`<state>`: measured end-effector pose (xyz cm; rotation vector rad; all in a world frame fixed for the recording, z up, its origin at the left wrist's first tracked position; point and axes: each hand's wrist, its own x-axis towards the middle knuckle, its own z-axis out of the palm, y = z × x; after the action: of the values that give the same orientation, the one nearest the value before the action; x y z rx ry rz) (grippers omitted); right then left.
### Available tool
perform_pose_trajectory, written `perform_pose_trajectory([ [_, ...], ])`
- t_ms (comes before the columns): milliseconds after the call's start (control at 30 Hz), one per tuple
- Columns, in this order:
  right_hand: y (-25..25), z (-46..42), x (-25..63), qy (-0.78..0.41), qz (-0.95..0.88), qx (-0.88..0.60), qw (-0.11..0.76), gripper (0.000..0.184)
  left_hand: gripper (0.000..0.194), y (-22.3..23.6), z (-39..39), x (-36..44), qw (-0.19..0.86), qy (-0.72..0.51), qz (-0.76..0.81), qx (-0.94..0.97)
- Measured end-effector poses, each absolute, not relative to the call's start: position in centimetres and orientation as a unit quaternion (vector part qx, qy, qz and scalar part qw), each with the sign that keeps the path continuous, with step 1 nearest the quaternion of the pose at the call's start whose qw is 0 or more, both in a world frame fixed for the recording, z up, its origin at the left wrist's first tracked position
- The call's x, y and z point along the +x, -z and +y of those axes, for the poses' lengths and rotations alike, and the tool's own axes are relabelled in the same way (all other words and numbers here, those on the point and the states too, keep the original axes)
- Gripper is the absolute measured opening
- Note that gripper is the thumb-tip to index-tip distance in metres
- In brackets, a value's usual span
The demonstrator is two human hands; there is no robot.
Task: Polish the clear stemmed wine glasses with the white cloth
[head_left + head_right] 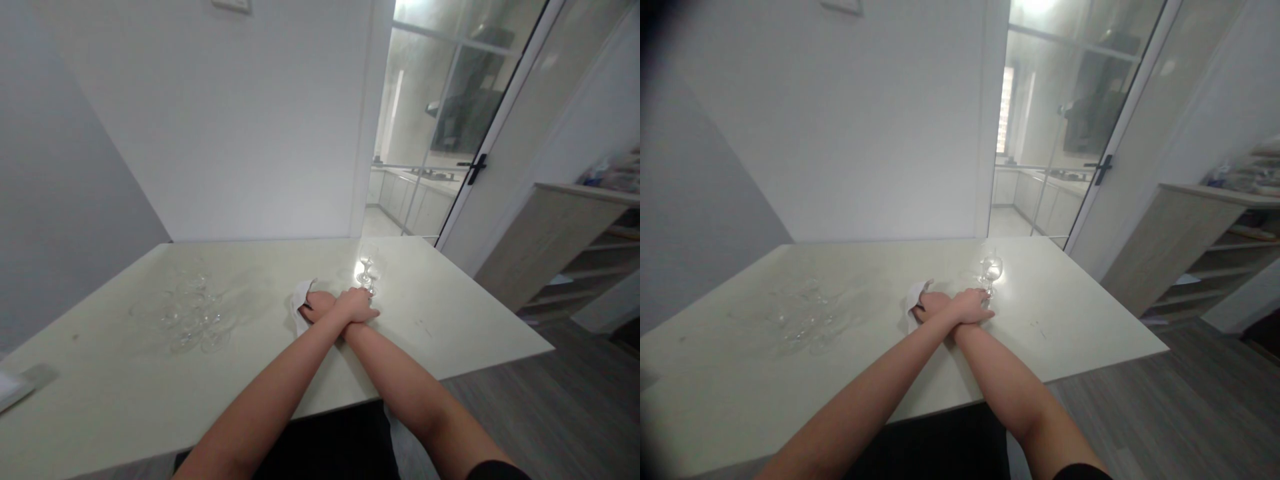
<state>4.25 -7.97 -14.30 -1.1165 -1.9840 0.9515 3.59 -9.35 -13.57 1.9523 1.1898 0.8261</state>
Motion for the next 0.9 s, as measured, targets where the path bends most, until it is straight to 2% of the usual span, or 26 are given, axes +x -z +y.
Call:
perform_pose_trajectory([
  [267, 14.8, -8.0, 2.6, -0.288, -0.802, -0.452, 0.264, 0.025, 0.035, 12.7, -8.7, 4.7, 0.286, -0.23, 0.444, 0.817],
  [900, 12.2, -10.0, 3.0, -0.224, -0.844, -0.468, 0.136, 0.034, 0.063, 11.0, -10.2, 4.5, 0.154, -0.05, 0.451, 0.878],
])
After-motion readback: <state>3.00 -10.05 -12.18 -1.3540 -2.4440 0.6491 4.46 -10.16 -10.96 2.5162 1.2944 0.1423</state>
